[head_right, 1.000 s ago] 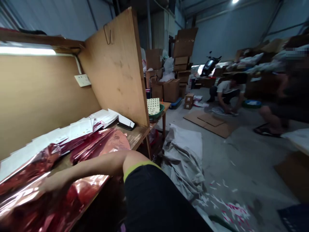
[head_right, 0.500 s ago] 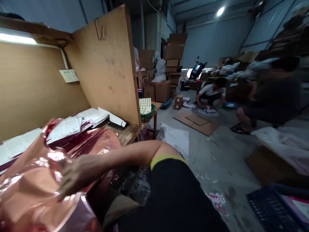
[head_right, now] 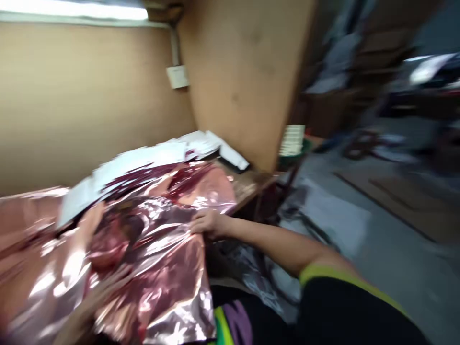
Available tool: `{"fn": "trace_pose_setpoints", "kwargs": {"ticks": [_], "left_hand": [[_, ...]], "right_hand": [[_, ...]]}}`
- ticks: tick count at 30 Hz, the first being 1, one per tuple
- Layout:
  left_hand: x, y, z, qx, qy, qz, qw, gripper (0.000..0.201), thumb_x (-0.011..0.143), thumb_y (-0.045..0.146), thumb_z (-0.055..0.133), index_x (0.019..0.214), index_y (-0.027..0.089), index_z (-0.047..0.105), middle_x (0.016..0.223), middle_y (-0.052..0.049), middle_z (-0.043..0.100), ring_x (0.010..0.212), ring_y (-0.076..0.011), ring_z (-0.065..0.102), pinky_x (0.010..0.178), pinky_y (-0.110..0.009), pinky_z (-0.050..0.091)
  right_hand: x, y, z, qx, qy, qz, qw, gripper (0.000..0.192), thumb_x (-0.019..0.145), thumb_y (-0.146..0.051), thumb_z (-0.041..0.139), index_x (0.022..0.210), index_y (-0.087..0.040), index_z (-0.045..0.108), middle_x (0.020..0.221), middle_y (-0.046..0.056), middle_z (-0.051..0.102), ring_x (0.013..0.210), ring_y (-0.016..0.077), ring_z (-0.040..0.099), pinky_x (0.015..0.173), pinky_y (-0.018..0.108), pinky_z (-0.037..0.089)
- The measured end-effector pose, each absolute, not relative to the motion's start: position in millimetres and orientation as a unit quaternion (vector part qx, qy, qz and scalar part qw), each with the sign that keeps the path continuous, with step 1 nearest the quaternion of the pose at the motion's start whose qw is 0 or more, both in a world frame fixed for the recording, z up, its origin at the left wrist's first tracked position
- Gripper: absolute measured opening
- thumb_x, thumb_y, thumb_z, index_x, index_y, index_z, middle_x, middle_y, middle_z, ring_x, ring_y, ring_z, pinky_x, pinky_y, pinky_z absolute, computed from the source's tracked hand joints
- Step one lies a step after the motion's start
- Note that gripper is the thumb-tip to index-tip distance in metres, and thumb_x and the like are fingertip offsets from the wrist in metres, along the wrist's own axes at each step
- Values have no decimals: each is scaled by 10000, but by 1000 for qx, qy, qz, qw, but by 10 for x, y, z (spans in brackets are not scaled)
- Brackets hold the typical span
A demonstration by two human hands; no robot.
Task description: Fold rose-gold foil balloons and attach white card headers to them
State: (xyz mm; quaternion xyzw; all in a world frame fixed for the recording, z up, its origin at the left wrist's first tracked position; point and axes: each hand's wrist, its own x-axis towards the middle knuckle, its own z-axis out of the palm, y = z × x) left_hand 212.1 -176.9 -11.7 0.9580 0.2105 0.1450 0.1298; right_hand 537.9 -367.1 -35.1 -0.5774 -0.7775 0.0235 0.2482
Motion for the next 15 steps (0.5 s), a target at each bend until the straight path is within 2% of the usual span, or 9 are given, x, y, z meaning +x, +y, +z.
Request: {"fn": "trace_pose_setpoints", "kwargs": {"ticks": [3,6,11,15], "left_hand": [[2094,-1619,-119,932,321,118,124,419,901,339,344,904,202,740,795,-69,708,807,-196,663,737,-301,528],[2170,-1524,-102,894,421,101,116,484,949,353,304,760,132,691,744,-85,660,738,-180,621,689,-284,470],[2288,-1605,-50,881,459,84,77,472,959,427,419,691,148,689,700,-94,637,730,-205,600,709,-312,401],[2226,-1633,6,856,499,44,127,478,972,488,365,822,199,714,718,-83,674,687,-206,623,611,-276,383]], "right_hand": [[5358,-3567,-262,-685,-647,125,313,321,943,-184,422,1017,-179,735,977,116,724,919,137,652,833,235,448],[5265,-3368,-125,-770,-546,162,289,301,963,-237,430,954,-193,728,924,98,720,859,164,644,761,255,421],[4982,-3172,96,-865,-448,139,181,376,989,-409,427,866,-204,717,920,84,720,844,198,642,680,270,364],[4936,-3123,147,-885,-427,147,115,370,1002,-395,399,1004,-199,713,1011,106,717,936,222,651,719,282,381]]}}
